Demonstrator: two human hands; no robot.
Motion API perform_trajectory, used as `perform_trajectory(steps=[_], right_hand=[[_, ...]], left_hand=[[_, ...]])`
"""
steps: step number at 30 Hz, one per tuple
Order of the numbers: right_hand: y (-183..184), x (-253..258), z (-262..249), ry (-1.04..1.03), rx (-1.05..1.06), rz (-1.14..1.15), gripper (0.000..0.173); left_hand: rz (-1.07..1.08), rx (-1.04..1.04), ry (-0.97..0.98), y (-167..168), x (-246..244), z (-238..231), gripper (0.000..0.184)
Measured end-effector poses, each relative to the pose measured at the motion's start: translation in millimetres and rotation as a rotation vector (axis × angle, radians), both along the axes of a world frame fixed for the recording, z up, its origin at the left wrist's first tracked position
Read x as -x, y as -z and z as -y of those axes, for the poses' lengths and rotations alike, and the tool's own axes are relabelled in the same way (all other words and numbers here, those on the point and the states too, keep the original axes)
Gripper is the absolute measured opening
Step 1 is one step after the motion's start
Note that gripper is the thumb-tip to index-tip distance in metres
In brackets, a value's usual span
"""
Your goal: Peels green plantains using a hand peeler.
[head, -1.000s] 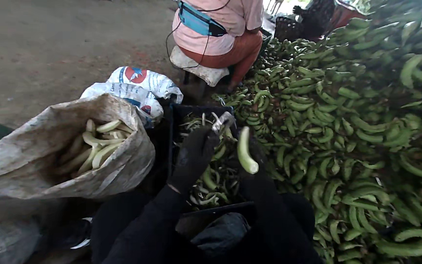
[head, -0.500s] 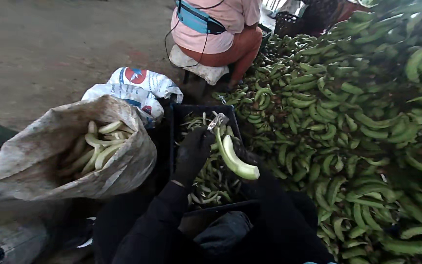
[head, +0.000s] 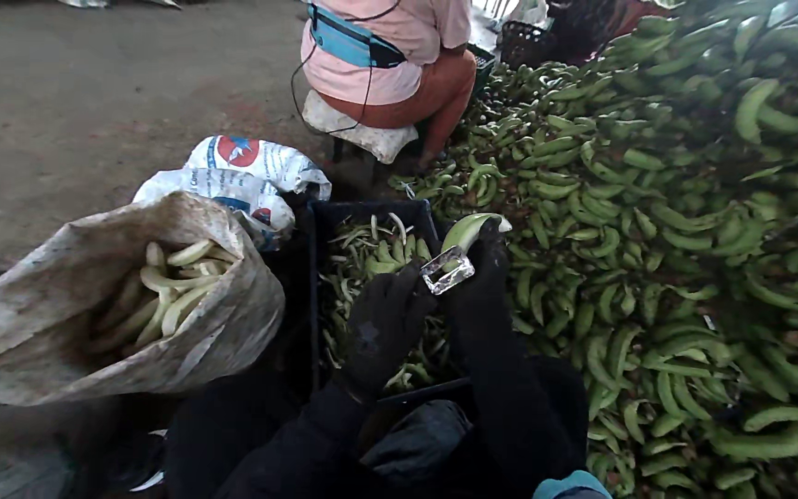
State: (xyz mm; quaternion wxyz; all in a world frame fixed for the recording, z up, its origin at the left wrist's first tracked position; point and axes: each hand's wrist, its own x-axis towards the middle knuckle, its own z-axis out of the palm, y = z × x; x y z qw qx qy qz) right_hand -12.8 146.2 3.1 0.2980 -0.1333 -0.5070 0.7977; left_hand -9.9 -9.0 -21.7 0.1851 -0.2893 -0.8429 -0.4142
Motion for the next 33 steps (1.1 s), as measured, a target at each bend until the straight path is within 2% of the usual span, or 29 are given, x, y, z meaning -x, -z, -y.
perform_trajectory(steps=[3, 6, 9, 12, 15, 17, 20, 23, 26, 28, 31, 33], right_hand=[[0.1, 1.7, 0.1, 0.038, -0.068, 0.025, 0.05], [-2.1, -2.4, -8.7, -0.066, -0.189, 0.147, 0.044], [-15.8, -20.0, -21.0, -0.337, -0.365, 0.317, 0.042], [-29.0, -32.2, -33.1, -0.56, -0.582, 0.515, 0.038], [-23.3, -22.9, -38.8, -0.845, -0.685, 0.543, 0.038], [-19.3, -21.3, -40.1, -0.885, -0.597, 0.528, 0.037], [-25.7, -26.0, -34.8, -0.639, -0.342, 0.54, 0.025], [12.9, -15.5, -49.4, -0.458, 0.09, 0.338, 0.03], [16.0, -6.1, -46.8, -0.388, 0.482, 0.071, 0.037], [19.2, -2.4, -50.1, -0.392, 0.657, -0.054, 0.038], [36.7, -0.3, -56.8, -0.386, 0.712, -0.241, 0.036], [35.2, -1.0, -54.9, -0.394, 0.699, -0.224, 0.034]], left_hand=[[-0.04, -0.012, -0.016, 6.5, 5.0, 0.8, 0.046], [0.02, -0.008, 0.009, 5.5, 15.7, 3.3, 0.043], [0.149, -0.005, 0.071, -2.9, 37.4, 11.5, 0.043], [0.116, -0.014, 0.164, 2.5, 59.8, 19.9, 0.041], [0.145, 0.016, 0.3, 6.9, 73.8, 24.6, 0.039], [0.19, 0.047, 0.324, 11.0, 78.5, 23.2, 0.039], [0.214, 0.076, 0.248, 12.3, 75.2, 17.8, 0.043], [0.188, 0.02, 0.252, 13.2, 60.5, 3.3, 0.042], [0.086, 0.009, 0.273, 18.4, 44.1, -13.4, 0.043], [0.005, -0.028, 0.248, 20.8, 36.2, -20.3, 0.046], [-0.116, -0.045, 0.195, 18.8, 29.0, -22.2, 0.045], [-0.12, -0.016, 0.165, 17.6, 26.8, -21.1, 0.045]])
